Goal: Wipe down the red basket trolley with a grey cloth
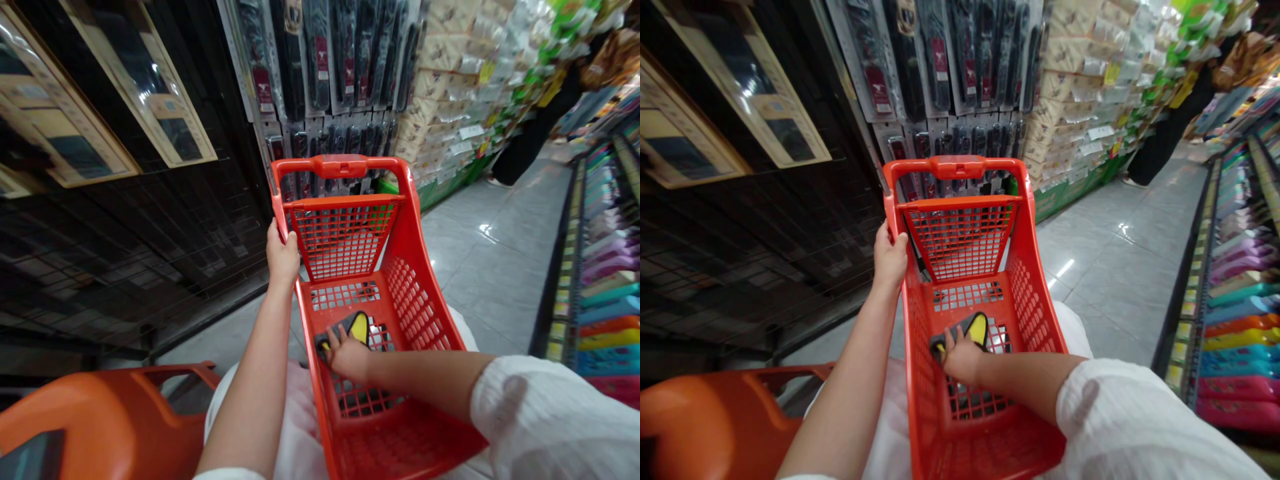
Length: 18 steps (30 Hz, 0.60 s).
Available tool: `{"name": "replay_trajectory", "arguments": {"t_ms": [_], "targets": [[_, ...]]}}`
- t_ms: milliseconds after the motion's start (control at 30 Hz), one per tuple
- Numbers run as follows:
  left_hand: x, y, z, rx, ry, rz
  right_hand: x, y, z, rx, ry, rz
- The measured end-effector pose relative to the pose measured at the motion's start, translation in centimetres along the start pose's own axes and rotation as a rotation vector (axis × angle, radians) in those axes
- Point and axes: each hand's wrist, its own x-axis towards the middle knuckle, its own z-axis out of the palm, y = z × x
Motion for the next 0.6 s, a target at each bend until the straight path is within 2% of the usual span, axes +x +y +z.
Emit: {"name": "replay_trajectory", "arguments": {"t_ms": [33,100,200,267,333,400,467,533,600], "targets": [[0.0,0.0,0.0,0.001,0.005,0.002,0.6,1.5,-0.6,0.007,0.008,0.035],[0.0,-0.1,0.1,0.003,0.012,0.009,1.6,4.0,-2.0,0.037,-0.044,0.213],[0.0,-0.3,0.1,0.024,0.013,0.011,1.4,4.2,-2.8,0.075,-0.189,0.466],[0.1,-0.4,0.1,0.051,0.01,0.01,0.6,2.1,-2.2,0.084,-0.271,0.447],[0.2,-0.6,0.0,0.064,0.011,0.018,0.1,-0.3,-1.0,0.064,-0.287,0.315],[0.2,-0.7,0.0,0.053,0.011,0.033,0.2,-1.4,-0.1,0.027,-0.22,0.172],[0.2,-0.8,0.0,0.033,0.01,0.046,0.7,-0.1,0.0,0.014,-0.114,0.097],[0.2,-0.9,0.0,0.02,0.004,0.052,1.4,2.9,-0.9,0.043,-0.055,0.163],[0.1,-0.8,0.0,0.019,0.002,0.053,1.9,6.4,-2.0,0.092,-0.094,0.459]]}}
